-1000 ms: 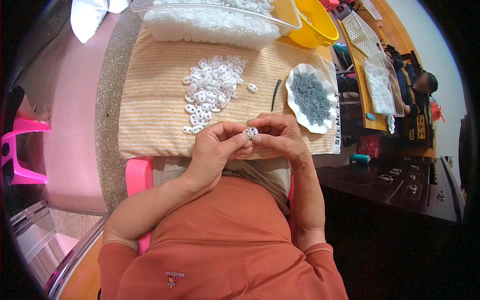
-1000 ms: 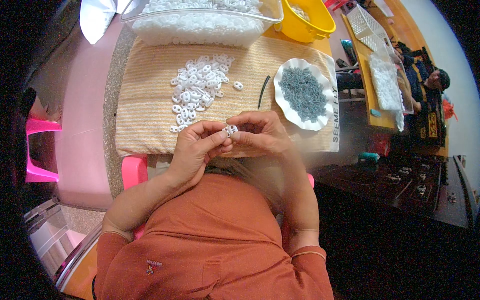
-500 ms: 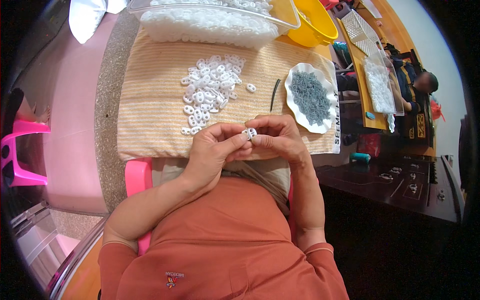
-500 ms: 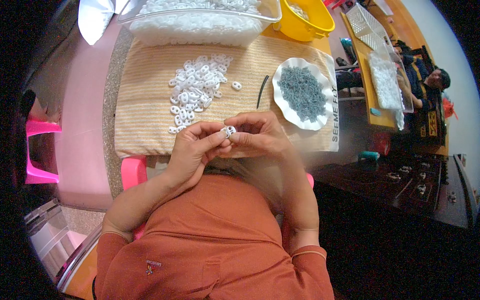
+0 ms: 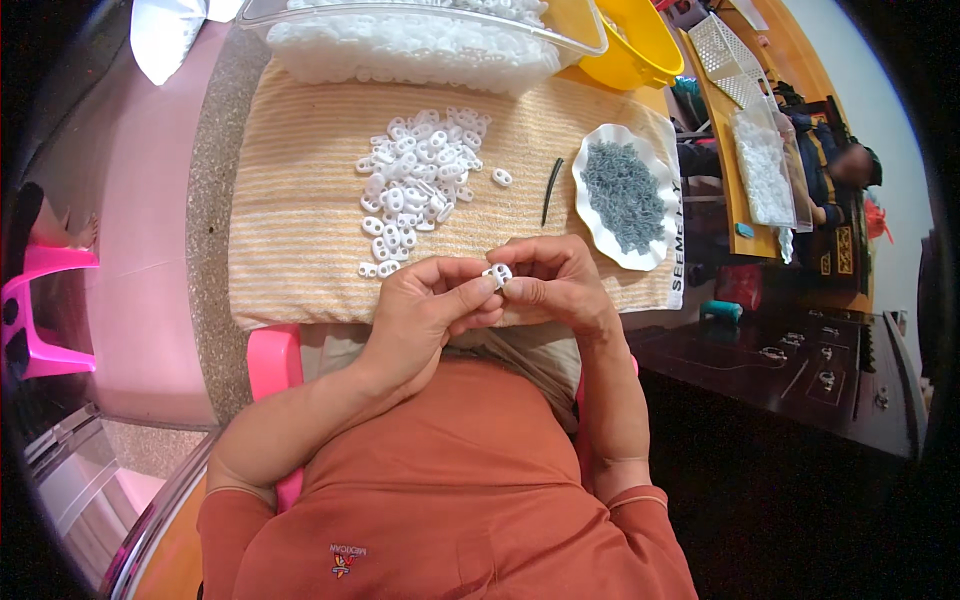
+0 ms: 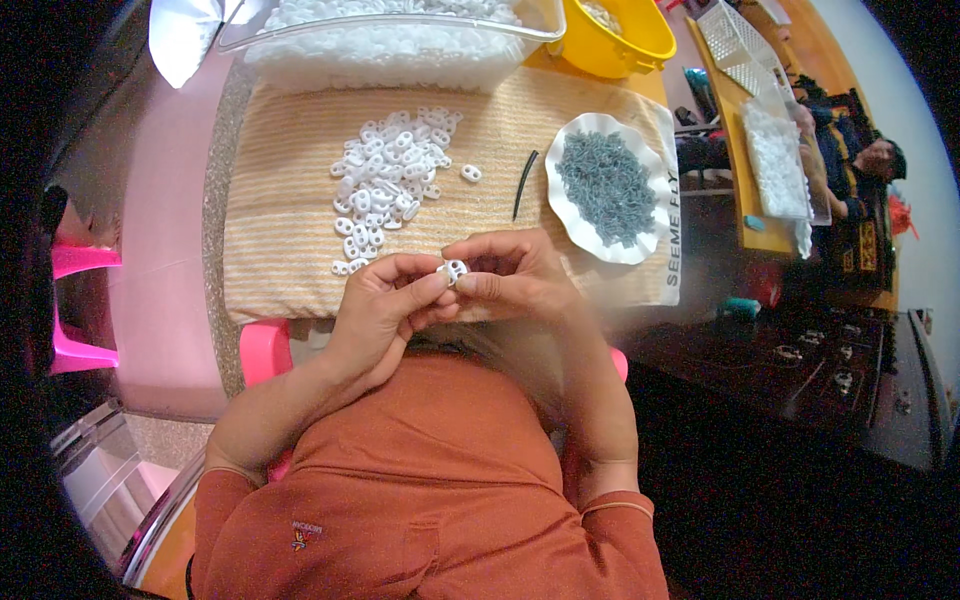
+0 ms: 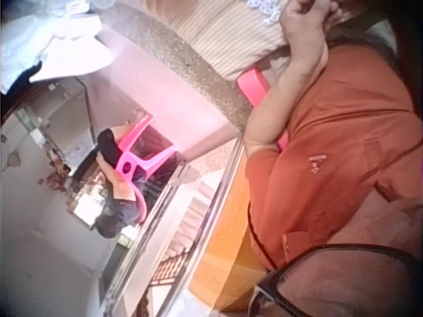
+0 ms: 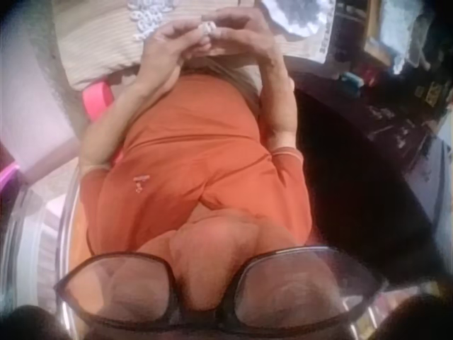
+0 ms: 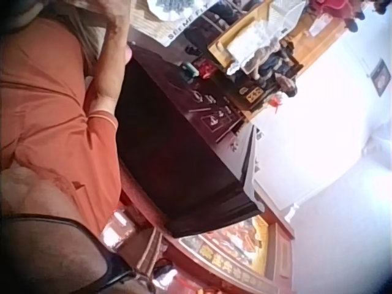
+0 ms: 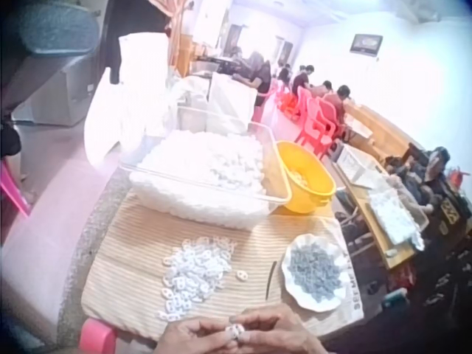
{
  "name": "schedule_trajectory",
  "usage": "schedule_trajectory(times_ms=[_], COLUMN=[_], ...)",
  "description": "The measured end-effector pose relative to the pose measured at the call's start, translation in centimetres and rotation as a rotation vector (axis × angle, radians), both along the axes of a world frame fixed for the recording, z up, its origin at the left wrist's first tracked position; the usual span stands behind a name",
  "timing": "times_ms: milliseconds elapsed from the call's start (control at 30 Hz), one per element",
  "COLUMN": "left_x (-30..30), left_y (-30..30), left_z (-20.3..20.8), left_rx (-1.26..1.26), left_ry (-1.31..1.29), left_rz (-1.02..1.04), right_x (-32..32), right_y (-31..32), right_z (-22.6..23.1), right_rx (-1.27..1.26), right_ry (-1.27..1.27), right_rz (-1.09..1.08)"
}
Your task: Assembling small white plastic rings and grey components by hand using a small tool.
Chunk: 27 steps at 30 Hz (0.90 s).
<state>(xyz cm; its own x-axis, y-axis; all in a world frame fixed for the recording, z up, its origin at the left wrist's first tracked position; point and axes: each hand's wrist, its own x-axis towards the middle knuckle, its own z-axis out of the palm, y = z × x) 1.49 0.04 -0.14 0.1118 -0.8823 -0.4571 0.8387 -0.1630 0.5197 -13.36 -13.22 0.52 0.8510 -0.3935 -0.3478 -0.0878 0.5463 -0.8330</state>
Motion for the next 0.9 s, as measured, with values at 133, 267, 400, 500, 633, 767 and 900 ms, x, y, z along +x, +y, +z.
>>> schedule_trajectory(times_ms=[133, 267, 400, 500, 633, 767, 900], left_x=[0.0, 0.1, 0.2, 0.2, 0.3, 0.2, 0.2], left_y=[-0.1, -0.1, -0.1, -0.2, -0.2, -0.1, -0.1], left_z=[0.2, 0.2, 0.0, 0.0, 0.0, -0.2, -0.3], left_rx=[0.025, 0.050, 0.041, 0.053, 0.064, 0.043, 0.026], left_ry=[0.026, 0.010, 0.011, 0.030, 0.048, 0.059, 0.055], left_rz=[0.006, 0.000, -0.008, -0.012, -0.015, -0.009, -0.006], right_x=[0.0, 0.0, 0.2, 0.3, 0.5, 0.8, 0.9], right_y=[0.0, 0.0, 0.1, 0.1, 0.2, 0.4, 0.8], right_z=[-0.2, -0.5, 0.2, 0.2, 0.2, 0.7, 0.5], right_rx=[0.029, 0.011, 0.049, 0.066, 0.033, 0.055, 0.117], right_ry=[-0.022, -0.053, -0.030, -0.007, -0.058, -0.051, -0.077], right_rz=[0.010, 0.006, 0.006, -0.010, -0.031, -0.047, -0.093])
